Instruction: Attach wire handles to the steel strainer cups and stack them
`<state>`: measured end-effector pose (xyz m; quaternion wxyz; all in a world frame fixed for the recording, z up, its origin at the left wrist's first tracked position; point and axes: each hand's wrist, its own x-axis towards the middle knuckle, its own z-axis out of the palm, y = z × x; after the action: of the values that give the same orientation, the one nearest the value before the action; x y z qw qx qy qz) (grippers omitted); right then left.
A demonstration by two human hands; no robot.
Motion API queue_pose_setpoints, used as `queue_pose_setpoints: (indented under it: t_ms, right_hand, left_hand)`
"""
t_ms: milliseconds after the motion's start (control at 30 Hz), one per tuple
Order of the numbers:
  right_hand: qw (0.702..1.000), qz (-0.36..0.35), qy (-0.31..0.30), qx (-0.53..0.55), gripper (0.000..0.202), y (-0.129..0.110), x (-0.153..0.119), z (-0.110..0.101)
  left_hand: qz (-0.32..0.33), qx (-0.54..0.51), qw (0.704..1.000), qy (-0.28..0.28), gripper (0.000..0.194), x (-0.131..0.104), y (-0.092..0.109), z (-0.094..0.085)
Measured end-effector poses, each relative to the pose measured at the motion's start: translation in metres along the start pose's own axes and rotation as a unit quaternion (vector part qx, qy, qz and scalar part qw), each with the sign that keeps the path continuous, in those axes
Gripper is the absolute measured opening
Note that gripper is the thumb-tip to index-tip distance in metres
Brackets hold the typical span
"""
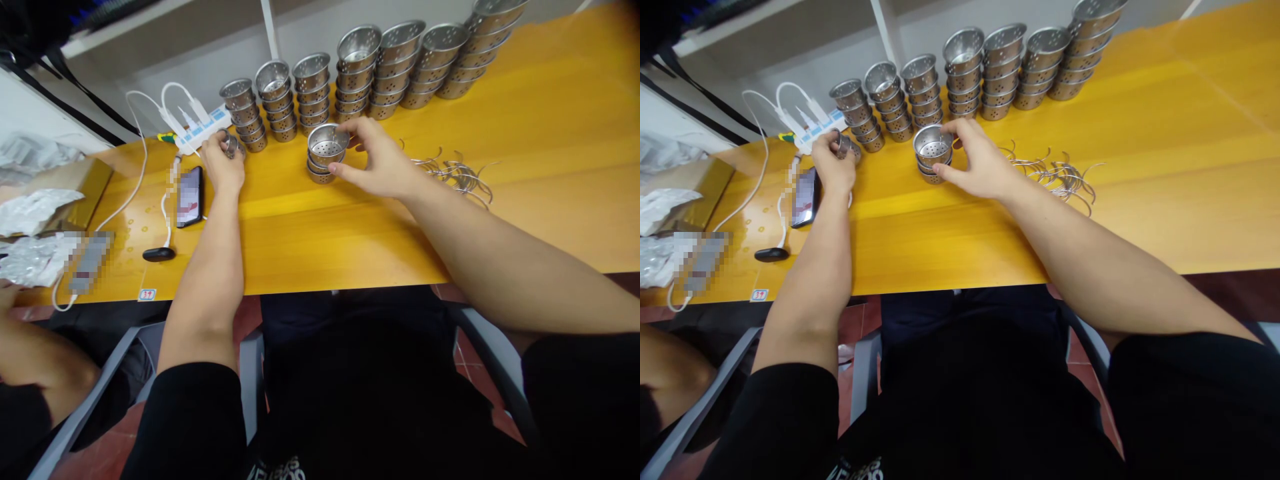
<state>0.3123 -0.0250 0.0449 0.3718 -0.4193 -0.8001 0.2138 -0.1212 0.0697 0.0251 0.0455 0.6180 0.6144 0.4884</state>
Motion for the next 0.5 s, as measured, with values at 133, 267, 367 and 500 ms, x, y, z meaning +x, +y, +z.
queue_pose_setpoints:
  t_ms: [133, 267, 367, 500]
  right_hand:
    - [1.0, -0.01, 0.004, -0.001, 0.095, -0.001, 0.0, 0.0]
    - [1.0, -0.006, -0.001, 0.0, 0.097, -0.001, 0.0, 0.0]
    - [1.0, 0.004, 0.001, 0.009, 0.1, -0.001, 0.0, 0.0]
    - [1.0, 0.009, 0.001, 0.023, 0.106, -0.003, 0.001, -0.001]
  left_hand:
    - [-0.075, 0.062, 0.995, 0.036, 0.03, -0.014, 0.043, -0.003]
    - [-0.079, 0.104, 0.991, 0.021, 0.033, -0.021, 0.07, -0.009]
    - [-0.079, 0.065, 0.995, 0.015, 0.04, -0.019, 0.066, -0.008]
    - [-0.079, 0.042, 0.996, 0.022, 0.045, -0.016, 0.057, -0.003]
